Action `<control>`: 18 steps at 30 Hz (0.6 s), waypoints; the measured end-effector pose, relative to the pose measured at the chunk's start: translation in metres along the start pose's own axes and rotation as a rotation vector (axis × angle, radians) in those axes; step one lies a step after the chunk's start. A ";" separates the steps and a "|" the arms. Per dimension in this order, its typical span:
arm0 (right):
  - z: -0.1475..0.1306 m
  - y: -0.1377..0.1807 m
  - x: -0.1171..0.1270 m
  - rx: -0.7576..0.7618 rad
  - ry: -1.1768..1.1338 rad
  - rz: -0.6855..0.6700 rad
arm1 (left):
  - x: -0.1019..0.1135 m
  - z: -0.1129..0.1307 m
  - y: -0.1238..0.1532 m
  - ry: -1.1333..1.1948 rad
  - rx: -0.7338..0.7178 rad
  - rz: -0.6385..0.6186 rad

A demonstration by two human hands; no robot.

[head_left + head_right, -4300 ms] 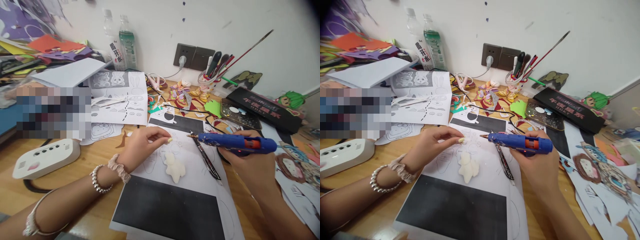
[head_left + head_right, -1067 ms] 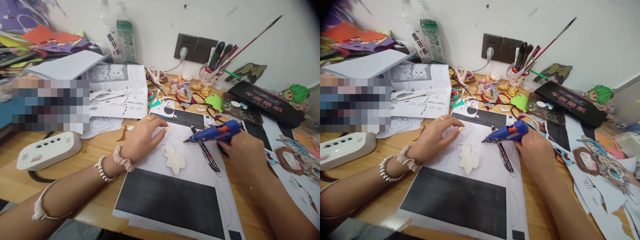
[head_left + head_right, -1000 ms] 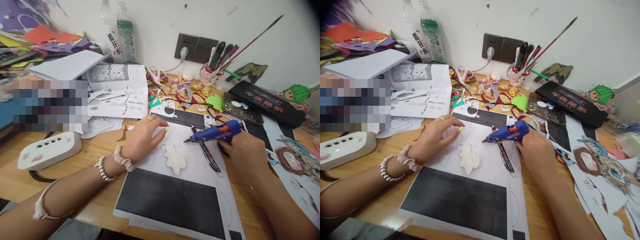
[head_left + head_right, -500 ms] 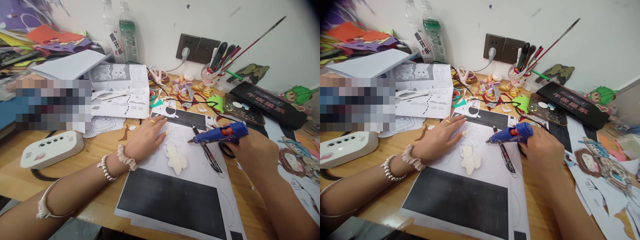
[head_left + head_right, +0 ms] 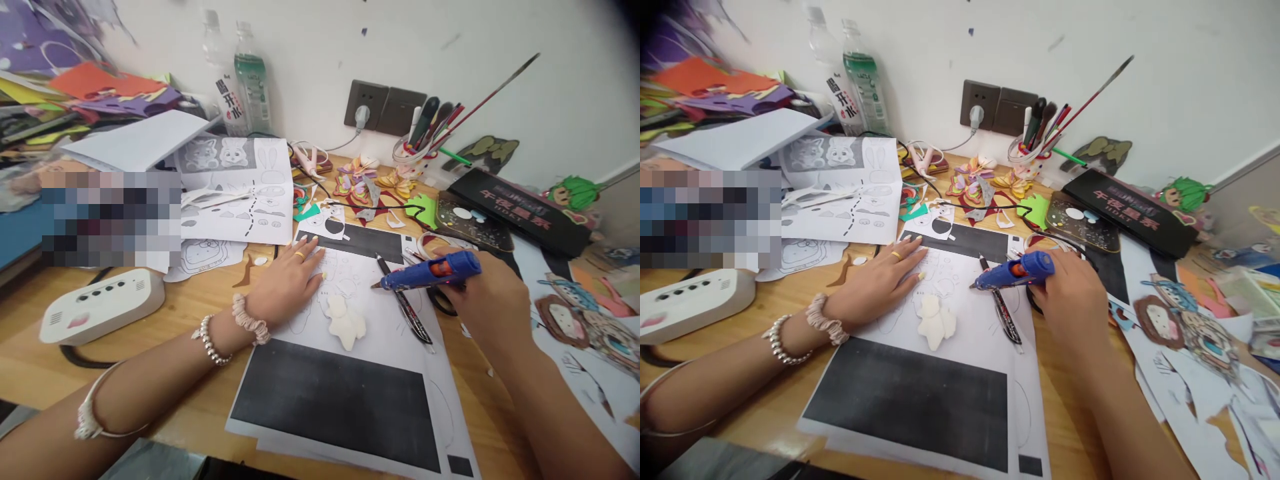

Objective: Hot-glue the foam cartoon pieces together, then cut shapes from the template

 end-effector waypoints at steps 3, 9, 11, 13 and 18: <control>0.004 0.001 -0.003 -0.034 -0.021 -0.017 | 0.004 0.000 0.000 0.022 -0.011 0.038; 0.006 0.002 -0.007 -0.086 0.025 -0.072 | 0.031 -0.011 0.000 0.103 0.006 0.301; 0.007 0.002 -0.008 -0.105 0.036 -0.086 | 0.040 -0.016 0.001 0.142 0.038 0.378; 0.009 0.003 -0.009 -0.120 0.025 -0.089 | 0.047 -0.020 0.002 0.207 0.077 0.411; 0.011 0.004 -0.010 -0.132 -0.009 -0.047 | 0.042 -0.023 0.000 0.652 0.141 0.310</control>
Point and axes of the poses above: each hand's wrist, its own y-axis away from the middle knuckle, its own x-axis out of the back of the hand, z = x × y, the point moved 7 cm from there along -y, towards the middle knuckle, and after that the axes turned 10 degrees about -y, right-handed, at the moved point
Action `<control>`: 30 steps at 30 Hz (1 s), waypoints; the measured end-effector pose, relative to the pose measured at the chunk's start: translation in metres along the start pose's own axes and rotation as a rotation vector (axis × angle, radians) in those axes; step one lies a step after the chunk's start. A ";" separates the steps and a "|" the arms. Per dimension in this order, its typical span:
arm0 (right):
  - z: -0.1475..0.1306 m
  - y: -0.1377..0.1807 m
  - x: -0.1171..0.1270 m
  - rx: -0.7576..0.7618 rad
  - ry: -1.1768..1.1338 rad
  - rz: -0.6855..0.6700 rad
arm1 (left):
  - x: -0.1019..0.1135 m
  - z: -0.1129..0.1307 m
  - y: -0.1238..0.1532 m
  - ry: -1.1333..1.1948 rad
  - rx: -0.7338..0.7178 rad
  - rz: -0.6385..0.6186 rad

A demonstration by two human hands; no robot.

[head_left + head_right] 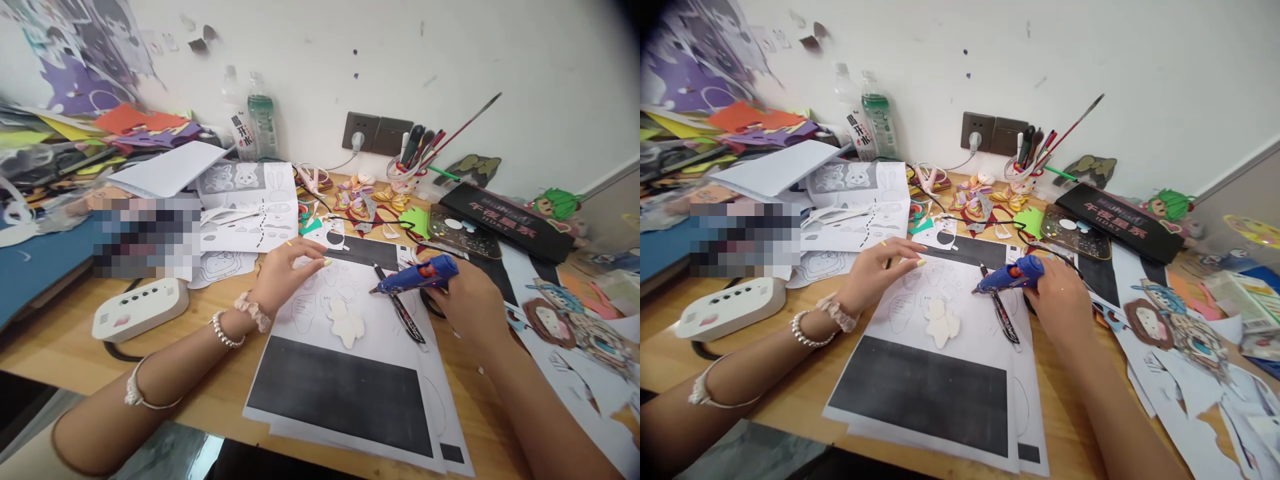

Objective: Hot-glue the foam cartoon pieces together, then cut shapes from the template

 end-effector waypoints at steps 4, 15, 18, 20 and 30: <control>0.000 0.000 -0.002 0.003 0.019 -0.049 | -0.014 -0.011 0.002 0.548 0.231 -0.163; 0.002 0.000 -0.002 0.022 -0.030 -0.001 | -0.026 -0.021 0.004 0.757 0.377 -0.207; 0.003 0.000 -0.003 0.005 -0.047 -0.018 | -0.023 -0.026 0.003 0.686 0.405 -0.127; 0.003 0.000 -0.003 0.000 -0.039 -0.028 | -0.018 -0.027 0.003 0.698 0.420 -0.052; 0.009 0.001 -0.008 -0.051 -0.035 -0.045 | -0.003 -0.029 0.005 0.400 0.427 0.035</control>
Point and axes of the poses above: each hand's wrist, its own y-axis away from the middle knuckle, its own x-axis out of the back of the hand, z = x × y, the point moved 7 cm from there along -y, towards the middle knuckle, and after that the axes turned 10 degrees about -y, right-handed, at the moved point
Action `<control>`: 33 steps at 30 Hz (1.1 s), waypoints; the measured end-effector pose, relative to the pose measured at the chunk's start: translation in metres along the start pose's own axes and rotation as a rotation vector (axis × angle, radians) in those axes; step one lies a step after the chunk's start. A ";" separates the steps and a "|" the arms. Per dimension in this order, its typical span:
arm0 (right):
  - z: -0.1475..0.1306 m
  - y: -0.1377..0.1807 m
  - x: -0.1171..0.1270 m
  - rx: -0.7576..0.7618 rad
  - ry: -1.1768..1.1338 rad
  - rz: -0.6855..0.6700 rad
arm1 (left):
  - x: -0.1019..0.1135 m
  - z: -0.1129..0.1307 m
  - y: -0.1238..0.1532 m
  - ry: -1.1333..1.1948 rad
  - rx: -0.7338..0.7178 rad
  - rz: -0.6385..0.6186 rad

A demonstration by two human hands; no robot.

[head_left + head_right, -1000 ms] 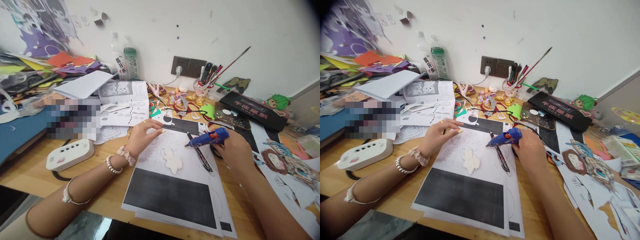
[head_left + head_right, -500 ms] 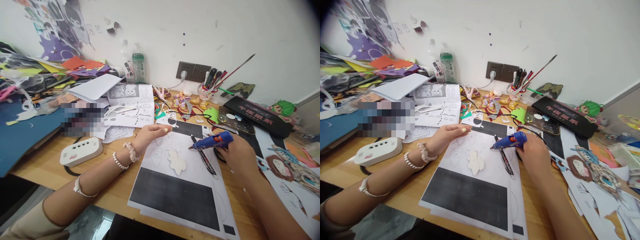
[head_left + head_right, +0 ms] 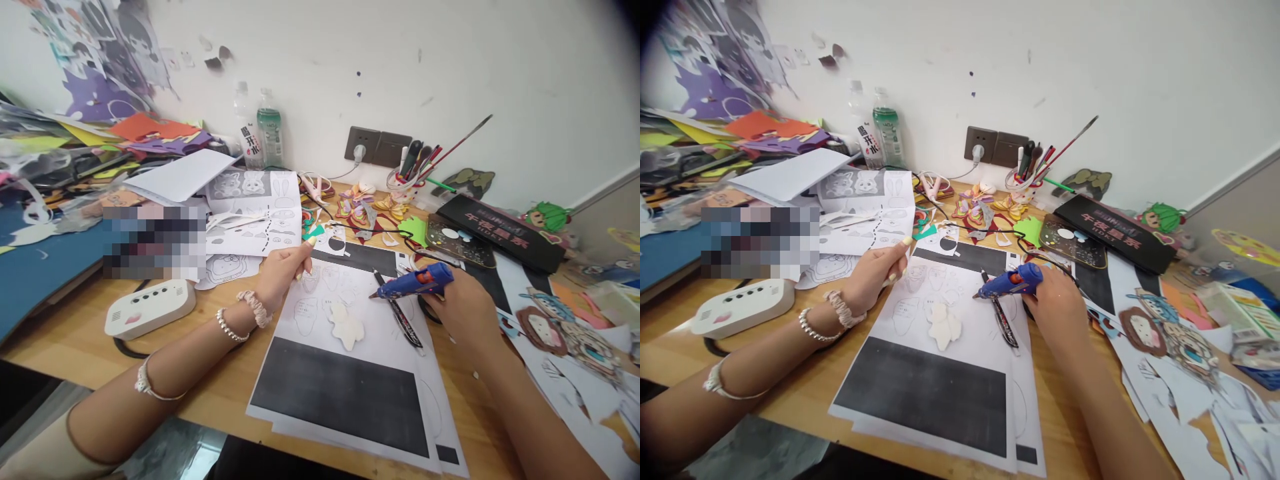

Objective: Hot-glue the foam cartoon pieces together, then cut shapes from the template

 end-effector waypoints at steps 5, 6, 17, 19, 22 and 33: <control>-0.002 0.000 0.000 0.011 0.016 -0.008 | -0.007 0.004 -0.001 0.083 -0.065 -0.059; -0.002 0.000 0.000 0.011 0.023 -0.002 | -0.009 0.004 0.000 0.084 -0.062 -0.073; -0.006 0.000 0.003 -0.044 0.069 -0.005 | -0.013 0.001 -0.001 0.062 -0.118 -0.081; -0.005 0.000 0.004 -0.066 0.054 0.013 | -0.015 0.000 0.000 0.088 -0.102 -0.107; -0.002 0.001 0.006 -0.115 0.028 0.047 | -0.017 0.000 0.002 0.052 -0.075 -0.135; 0.005 0.004 0.013 -0.190 -0.025 0.102 | -0.016 0.000 0.004 0.099 -0.087 -0.089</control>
Point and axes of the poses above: each hand's wrist, its own y-axis away from the middle knuckle, its own x-axis out of the back of the hand, z = x × y, the point moved 7 cm from there along -y, towards the middle knuckle, and after that the axes turned 10 degrees about -y, right-handed, at the moved point
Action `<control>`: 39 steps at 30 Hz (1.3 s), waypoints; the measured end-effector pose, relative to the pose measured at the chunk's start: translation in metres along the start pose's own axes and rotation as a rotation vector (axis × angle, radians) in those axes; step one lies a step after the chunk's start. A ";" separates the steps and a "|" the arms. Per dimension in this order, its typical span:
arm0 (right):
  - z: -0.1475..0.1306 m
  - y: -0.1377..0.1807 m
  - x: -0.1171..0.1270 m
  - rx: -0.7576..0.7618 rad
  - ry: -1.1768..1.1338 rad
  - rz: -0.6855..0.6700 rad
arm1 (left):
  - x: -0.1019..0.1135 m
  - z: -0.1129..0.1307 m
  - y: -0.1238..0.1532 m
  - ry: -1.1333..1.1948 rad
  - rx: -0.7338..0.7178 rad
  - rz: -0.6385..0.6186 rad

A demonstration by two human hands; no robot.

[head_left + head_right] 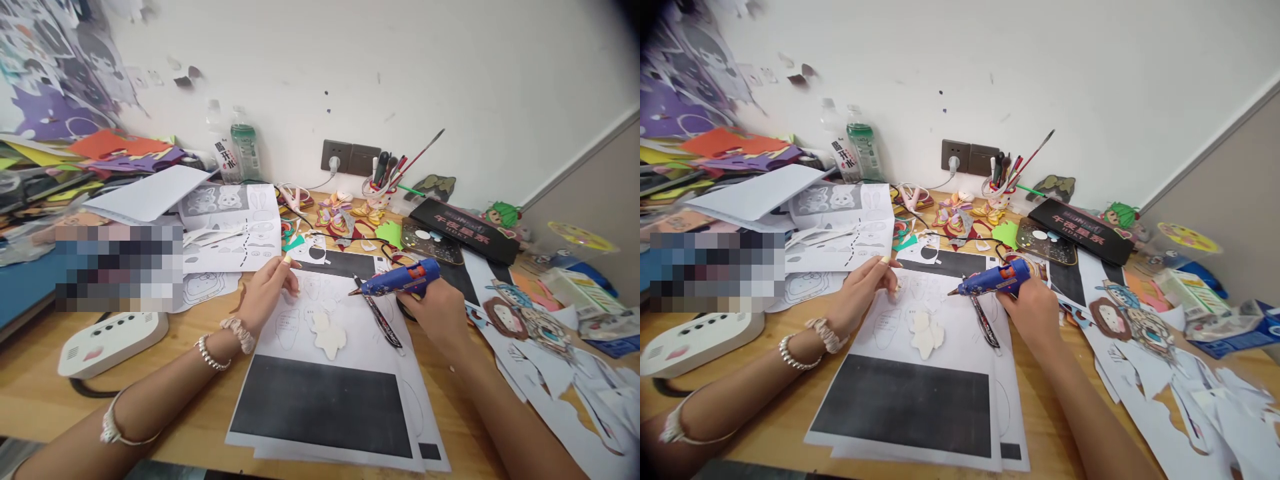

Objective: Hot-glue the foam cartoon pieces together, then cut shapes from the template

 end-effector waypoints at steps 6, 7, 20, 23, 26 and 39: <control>0.004 0.001 0.002 -0.087 -0.044 -0.008 | 0.001 -0.001 -0.001 -0.012 -0.014 0.040; 0.005 0.000 0.002 -0.101 -0.060 -0.011 | 0.001 -0.001 -0.001 -0.029 -0.011 0.043; 0.007 0.002 0.011 -0.318 -0.282 0.024 | 0.003 -0.003 -0.001 -0.059 0.022 0.072; 0.005 0.002 0.013 -0.292 -0.280 0.035 | 0.002 -0.003 0.000 -0.063 0.038 0.071; 0.001 0.002 0.015 -0.233 -0.293 0.064 | 0.002 -0.001 0.000 -0.071 0.045 0.079; -0.003 0.004 0.018 -0.180 -0.348 0.099 | 0.001 -0.003 -0.001 -0.074 0.044 0.080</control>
Point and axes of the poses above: each hand's wrist, its own y-axis away from the middle knuckle, its own x-axis out of the back of the hand, z = x × y, the point moved 7 cm from there along -y, towards the middle knuckle, and after that the axes turned 10 degrees about -y, right-handed, at the moved point
